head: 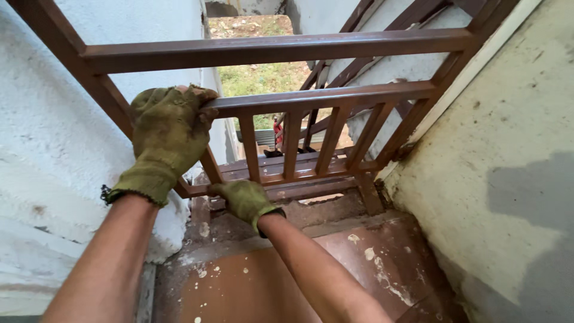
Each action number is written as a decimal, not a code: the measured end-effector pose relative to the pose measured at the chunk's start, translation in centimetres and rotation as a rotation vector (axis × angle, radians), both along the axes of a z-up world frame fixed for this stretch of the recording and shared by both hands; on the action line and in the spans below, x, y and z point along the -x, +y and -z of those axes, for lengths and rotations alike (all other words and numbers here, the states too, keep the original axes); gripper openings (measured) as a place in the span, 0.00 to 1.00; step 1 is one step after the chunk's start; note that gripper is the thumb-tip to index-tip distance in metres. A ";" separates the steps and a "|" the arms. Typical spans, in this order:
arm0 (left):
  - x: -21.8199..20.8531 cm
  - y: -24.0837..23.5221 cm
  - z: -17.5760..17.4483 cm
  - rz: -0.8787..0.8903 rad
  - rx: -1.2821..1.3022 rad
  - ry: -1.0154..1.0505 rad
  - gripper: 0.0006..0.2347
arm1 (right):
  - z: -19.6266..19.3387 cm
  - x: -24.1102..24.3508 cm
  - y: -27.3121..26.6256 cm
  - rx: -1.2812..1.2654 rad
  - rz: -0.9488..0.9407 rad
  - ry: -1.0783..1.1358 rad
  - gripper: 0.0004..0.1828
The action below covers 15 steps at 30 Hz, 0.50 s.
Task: The person uses a cloth to wipe the horizontal bars of a metal railing on an outdoor staircase. The person systematically cleans the railing sections, moving from one bar to the next while holding onto the structure for support.
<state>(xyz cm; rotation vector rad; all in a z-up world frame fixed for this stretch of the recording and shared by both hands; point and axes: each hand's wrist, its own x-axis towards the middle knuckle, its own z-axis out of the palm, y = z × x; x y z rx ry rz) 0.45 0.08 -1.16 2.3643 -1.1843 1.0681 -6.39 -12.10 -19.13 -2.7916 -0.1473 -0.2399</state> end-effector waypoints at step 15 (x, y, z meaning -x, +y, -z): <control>-0.3 0.0 0.1 0.020 -0.002 0.066 0.07 | -0.8 -0.3 0.3 -0.148 0.082 -0.120 0.22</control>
